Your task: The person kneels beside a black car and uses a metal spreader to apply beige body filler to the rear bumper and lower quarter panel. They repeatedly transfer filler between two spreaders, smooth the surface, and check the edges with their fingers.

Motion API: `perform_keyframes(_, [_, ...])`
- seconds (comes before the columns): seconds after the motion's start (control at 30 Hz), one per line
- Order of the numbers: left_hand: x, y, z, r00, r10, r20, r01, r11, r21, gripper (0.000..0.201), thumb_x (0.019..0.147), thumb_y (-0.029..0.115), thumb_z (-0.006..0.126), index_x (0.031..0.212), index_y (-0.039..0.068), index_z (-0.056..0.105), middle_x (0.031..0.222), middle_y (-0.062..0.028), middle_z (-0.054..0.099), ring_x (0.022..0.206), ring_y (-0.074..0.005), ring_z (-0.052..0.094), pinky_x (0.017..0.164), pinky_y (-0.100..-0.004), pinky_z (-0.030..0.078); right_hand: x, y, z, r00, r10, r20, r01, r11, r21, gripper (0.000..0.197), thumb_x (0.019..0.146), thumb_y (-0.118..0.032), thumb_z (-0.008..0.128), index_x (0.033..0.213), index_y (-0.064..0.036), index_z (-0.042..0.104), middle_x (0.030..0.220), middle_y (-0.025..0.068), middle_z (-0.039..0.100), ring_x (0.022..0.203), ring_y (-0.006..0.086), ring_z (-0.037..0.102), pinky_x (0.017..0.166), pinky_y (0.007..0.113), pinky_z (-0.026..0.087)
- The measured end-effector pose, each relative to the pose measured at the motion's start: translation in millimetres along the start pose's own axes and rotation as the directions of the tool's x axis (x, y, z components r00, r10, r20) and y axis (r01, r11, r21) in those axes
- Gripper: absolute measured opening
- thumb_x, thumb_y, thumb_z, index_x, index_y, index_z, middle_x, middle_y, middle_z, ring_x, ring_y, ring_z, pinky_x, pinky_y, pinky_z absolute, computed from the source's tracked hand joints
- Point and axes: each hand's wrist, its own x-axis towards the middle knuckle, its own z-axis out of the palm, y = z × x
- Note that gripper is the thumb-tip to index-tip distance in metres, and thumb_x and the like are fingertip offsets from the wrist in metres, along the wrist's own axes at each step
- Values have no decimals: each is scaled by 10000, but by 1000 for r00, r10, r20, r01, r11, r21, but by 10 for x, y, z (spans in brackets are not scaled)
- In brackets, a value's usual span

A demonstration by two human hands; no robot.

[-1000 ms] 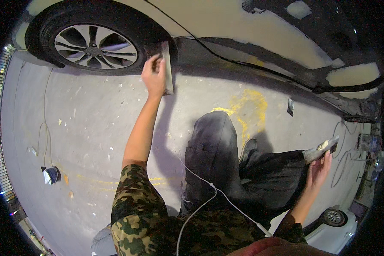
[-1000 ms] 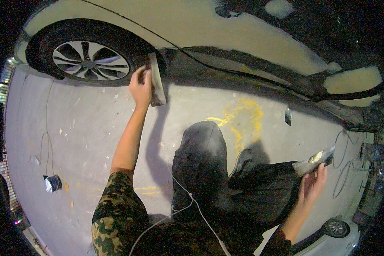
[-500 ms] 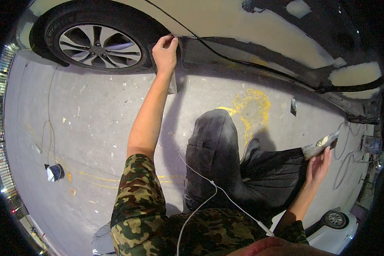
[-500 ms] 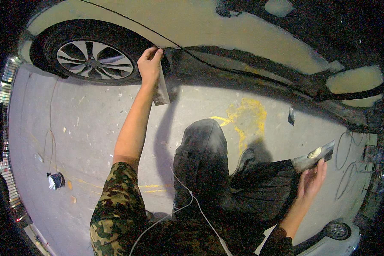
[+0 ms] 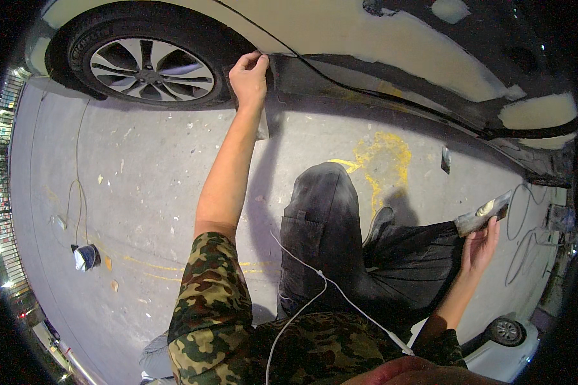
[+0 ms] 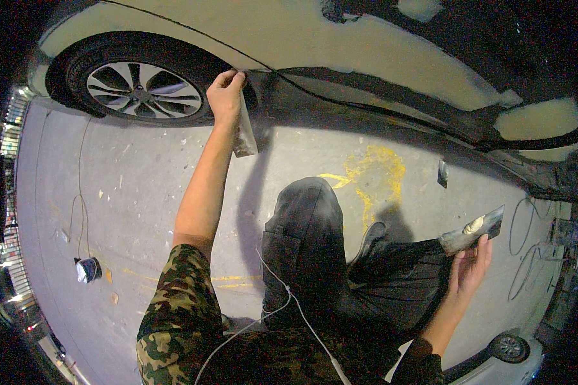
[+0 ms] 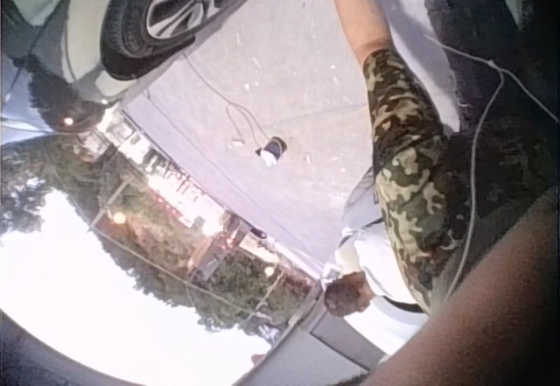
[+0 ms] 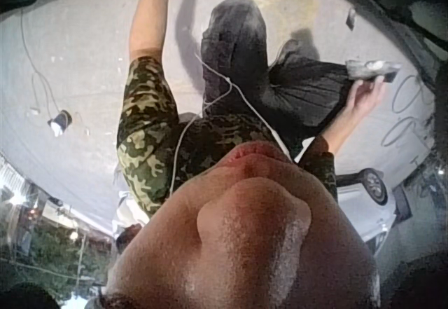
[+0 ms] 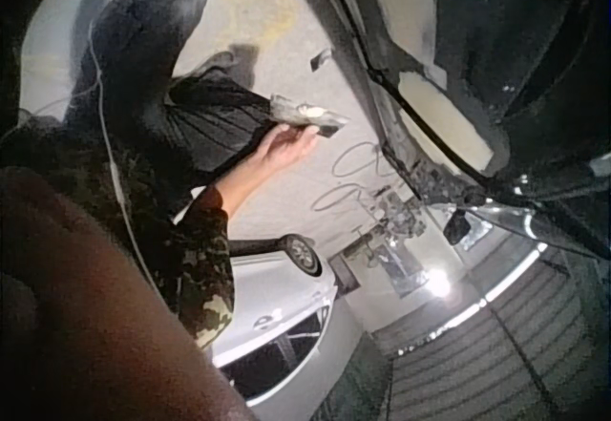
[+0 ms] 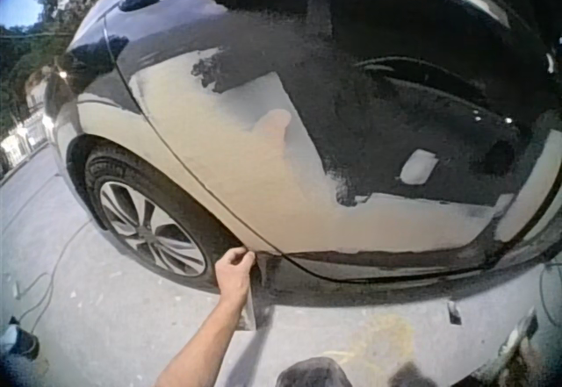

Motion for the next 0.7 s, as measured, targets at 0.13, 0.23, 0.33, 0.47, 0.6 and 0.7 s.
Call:
perform_keyframes(0.13, [64, 49, -19, 999, -48, -19, 49, 996, 74, 164, 920, 72, 666, 971, -71, 727, 828, -62, 726, 727, -101, 645, 699, -247, 522, 21, 25, -63, 1000, -15, 18, 14, 1000, 26, 332, 1051, -202, 593, 1329, -22, 579, 1222, 76, 691, 1084, 178, 663, 924, 364, 544])
perform_keyframes(0.23, [100, 21, -19, 990, -136, 44, 143, 933, -330, 162, 945, 82, 662, 971, -68, 716, 821, -67, 720, 736, -125, 676, 684, -264, 559, 32, 43, -59, 999, -20, -25, 20, 1000, 20, 339, 1050, -202, 596, 1335, -21, 573, 1236, 79, 686, 1094, 179, 658, 928, 366, 541])
perform_keyframes(0.33, [57, -37, -94, 991, -128, 29, 132, 962, -239, 172, 970, 99, 659, 1002, -65, 699, 837, -77, 713, 761, -143, 699, 677, -280, 586, 33, 52, -32, 999, -21, -36, 21, 1000, 11, 341, 1049, -210, 599, 1333, -24, 573, 1242, 78, 681, 1091, 175, 656, 925, 366, 540])
perform_keyframes(0.47, [-29, -63, -162, 996, -38, 76, 45, 994, -96, 236, 964, 149, 711, 1087, -48, 671, 958, -88, 725, 779, -143, 687, 724, -271, 557, 21, 48, -14, 1000, -13, -27, 14, 1000, 0, 337, 1048, -222, 601, 1325, -32, 578, 1230, 70, 683, 1081, 168, 655, 907, 365, 545])
perform_keyframes(0.6, [-28, -2, -159, 980, 130, 149, -131, 991, -7, 333, 905, 201, 789, 1095, -55, 690, 905, -75, 725, 756, -124, 649, 727, -256, 517, 14, 43, -34, 1000, -18, 3, 18, 1000, 9, 321, 1043, -213, 609, 1312, -39, 586, 1213, 67, 688, 1076, 165, 656, 898, 366, 548])
perform_keyframes(0.7, [18, 50, -172, 978, 128, 163, -161, 965, 209, 327, 888, 214, 804, 1056, -50, 712, 861, -77, 730, 761, -117, 650, 731, -259, 512, 18, 43, -54, 1000, -26, 2, 26, 999, 25, 310, 1040, -199, 612, 1306, -42, 590, 1206, 67, 690, 1069, 166, 659, 898, 366, 547])
